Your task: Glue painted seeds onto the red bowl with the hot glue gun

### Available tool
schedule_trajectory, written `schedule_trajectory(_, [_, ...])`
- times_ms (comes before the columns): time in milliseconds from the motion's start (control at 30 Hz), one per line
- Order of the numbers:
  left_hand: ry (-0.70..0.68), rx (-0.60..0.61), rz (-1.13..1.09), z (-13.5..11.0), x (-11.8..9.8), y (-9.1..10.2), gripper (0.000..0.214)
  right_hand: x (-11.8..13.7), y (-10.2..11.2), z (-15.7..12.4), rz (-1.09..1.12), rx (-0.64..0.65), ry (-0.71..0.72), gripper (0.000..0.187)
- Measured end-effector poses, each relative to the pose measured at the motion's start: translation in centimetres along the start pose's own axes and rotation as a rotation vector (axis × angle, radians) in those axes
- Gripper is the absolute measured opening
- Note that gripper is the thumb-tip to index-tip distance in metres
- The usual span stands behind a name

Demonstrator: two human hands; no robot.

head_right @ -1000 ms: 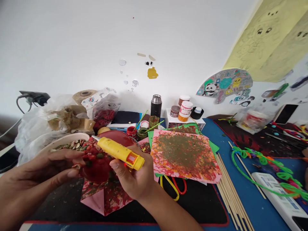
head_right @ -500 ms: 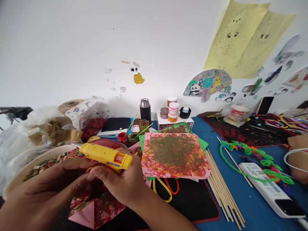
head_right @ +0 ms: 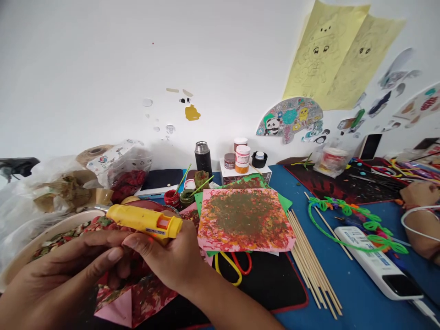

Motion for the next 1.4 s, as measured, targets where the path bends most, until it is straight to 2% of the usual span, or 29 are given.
schedule_trajectory(100, [0.061, 0.090, -0.068, -0.2, 0.2, 0.0, 0.049, -0.1, 0.1, -0.1, 0.020, -0.024, 0.003, 0.051])
schedule_trajectory(233, [0.057, -0.032, -0.101, -0.1, 1.2, 1.8, 0.047, -0.7, 0.3, -0.5, 0.105, -0.058, -0.062, 0.053])
schedule_trajectory(367, [0.010, -0.180, -0.226, 0.5, 0.5, 3.2, 0.052, -1.3, 0.3, -0.8, 0.202, -0.068, -0.127, 0.059])
schedule_trajectory(533, [0.013, -0.155, -0.349, 1.2, -1.0, 2.9, 0.057, -1.4, 0.2, -0.9, 0.209, -0.054, -0.132, 0.058])
schedule_trajectory(633, [0.001, -0.142, -0.316, 1.5, -1.1, 2.7, 0.056, -1.4, 0.2, -1.0, 0.203, -0.048, -0.124, 0.058])
schedule_trajectory(833, [0.029, -0.215, -0.248, 2.2, -0.4, 2.8, 0.062, -1.2, 0.2, -1.4, 0.174, -0.009, -0.102, 0.056])
schedule_trajectory(1033, [0.008, -0.245, -0.197, 2.0, 0.0, 2.9, 0.060, -0.5, 0.2, -1.3, 0.095, 0.027, -0.001, 0.049])
schedule_trajectory(1400, [-0.135, -0.287, -0.051, 1.0, -1.9, 2.3, 0.046, -0.2, 0.4, -1.2, -0.048, 0.079, 0.126, 0.036])
Point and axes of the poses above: each hand's wrist, its own z-axis towards the middle knuckle, its own y-axis out of the back of the hand, x = y × z, the point moved 3 cm from there along z, towards the middle knuckle, and after that the axes turned 12 degrees about y, right-handed, at the moved point
